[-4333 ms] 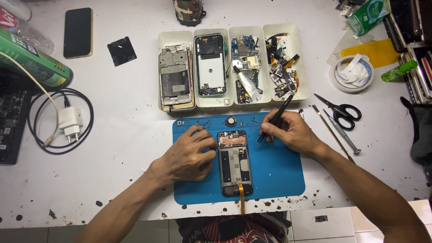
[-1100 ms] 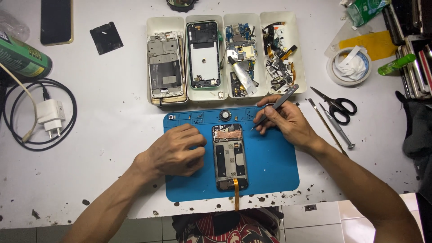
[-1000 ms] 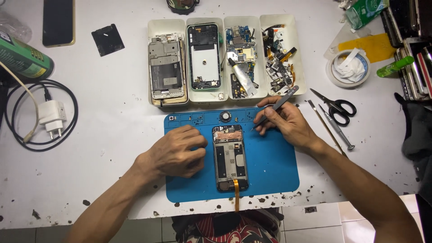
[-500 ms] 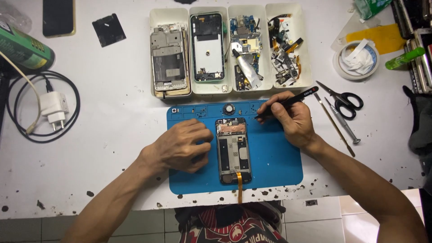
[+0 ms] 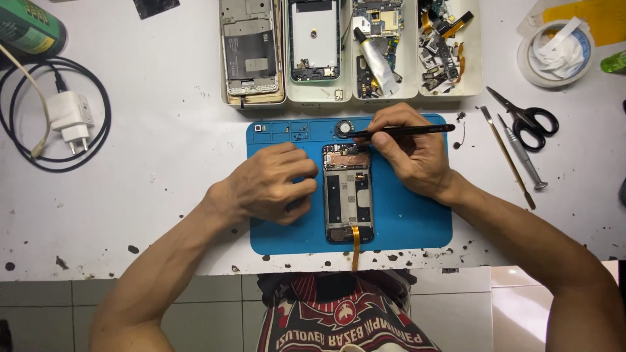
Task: The person uses tweezers to carefully remove small components from the internal circuit board of a disassembled smartphone. They place the removed parts onto a blue silicone mat on the workbench.
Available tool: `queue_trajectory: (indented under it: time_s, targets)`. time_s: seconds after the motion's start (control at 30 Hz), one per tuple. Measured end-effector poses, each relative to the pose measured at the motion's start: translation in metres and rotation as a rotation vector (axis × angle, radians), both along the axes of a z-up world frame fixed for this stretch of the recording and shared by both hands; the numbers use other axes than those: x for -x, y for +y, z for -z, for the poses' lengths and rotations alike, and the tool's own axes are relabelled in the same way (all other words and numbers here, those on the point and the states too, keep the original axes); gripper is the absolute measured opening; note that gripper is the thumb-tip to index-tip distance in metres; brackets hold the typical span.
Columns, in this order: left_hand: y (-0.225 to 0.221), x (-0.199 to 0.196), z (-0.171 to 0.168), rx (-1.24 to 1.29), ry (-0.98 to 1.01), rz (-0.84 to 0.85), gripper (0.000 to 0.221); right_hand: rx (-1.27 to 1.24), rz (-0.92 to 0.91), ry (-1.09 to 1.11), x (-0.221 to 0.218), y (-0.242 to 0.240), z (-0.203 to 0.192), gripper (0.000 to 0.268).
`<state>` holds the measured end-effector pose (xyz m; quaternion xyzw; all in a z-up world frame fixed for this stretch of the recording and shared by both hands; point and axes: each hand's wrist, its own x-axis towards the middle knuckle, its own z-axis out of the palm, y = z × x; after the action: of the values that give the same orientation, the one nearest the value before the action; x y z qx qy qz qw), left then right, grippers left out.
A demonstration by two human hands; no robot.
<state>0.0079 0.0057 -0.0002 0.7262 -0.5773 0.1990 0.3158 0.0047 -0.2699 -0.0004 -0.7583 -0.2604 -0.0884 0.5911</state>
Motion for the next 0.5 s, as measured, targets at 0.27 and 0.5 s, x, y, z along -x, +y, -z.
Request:
queue_trajectory:
  time_s: [0.27,0.5]
  targets:
    - [0.0031,-0.0026,0.0029,-0.022,-0.03,-0.035,0.012,0.02,-0.005,0.052,-0.0005,-0.007,0.0039,0.009]
    - [0.0054,-0.0031,0.0012,-0.054,0.001,-0.063,0.019,0.04,-0.021,0.095,-0.0002,-0.0065,0.0041,0.007]
